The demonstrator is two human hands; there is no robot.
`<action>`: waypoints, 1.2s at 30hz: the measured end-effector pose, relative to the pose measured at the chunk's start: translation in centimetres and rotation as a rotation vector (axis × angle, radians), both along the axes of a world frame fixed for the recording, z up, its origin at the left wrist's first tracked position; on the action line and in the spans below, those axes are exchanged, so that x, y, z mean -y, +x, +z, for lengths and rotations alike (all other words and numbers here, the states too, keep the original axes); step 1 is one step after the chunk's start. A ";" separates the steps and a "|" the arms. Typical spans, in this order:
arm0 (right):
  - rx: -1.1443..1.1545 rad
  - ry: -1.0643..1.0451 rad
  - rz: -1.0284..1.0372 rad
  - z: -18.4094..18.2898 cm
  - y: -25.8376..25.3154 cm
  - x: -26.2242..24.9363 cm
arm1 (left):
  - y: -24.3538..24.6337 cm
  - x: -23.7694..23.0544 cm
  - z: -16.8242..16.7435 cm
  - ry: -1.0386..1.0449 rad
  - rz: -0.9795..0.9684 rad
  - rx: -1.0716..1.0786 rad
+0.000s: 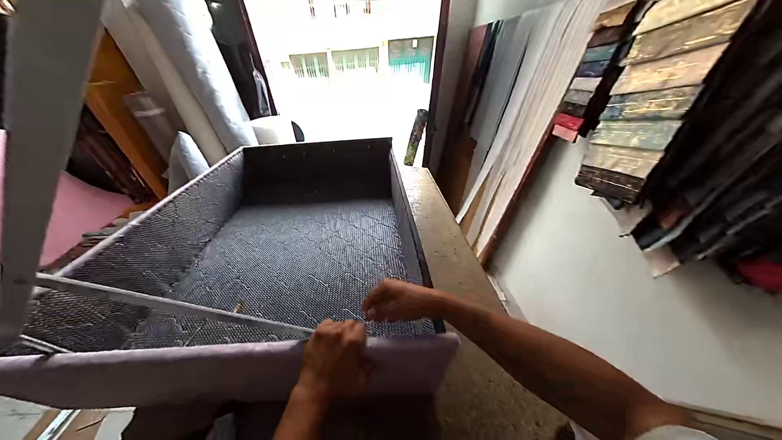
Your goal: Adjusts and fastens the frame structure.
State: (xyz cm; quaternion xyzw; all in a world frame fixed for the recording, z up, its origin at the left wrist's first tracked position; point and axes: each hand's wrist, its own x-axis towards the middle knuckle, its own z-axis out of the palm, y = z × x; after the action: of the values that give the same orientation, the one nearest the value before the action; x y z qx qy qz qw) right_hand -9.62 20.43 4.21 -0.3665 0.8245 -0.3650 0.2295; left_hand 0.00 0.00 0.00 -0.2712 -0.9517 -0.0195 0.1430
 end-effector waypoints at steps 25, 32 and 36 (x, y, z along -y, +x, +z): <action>0.280 0.046 0.540 -5.6 -2.4 1.1 | 1.1 -1.3 -0.8 -0.009 0.143 -0.105; 0.398 0.113 0.604 -7.4 -4.3 2.6 | 1.9 -2.0 -1.1 -0.018 0.276 -0.064; 0.347 0.024 0.757 -7.9 -5.2 2.6 | 3.0 -3.6 -1.1 -0.034 0.445 0.022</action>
State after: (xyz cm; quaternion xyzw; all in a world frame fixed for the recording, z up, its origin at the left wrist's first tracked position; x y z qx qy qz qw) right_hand -14.86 17.80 -3.66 -0.5742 0.5848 -0.3017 0.4871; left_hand 3.02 3.60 -1.14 -0.0566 -0.9898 0.0258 0.1286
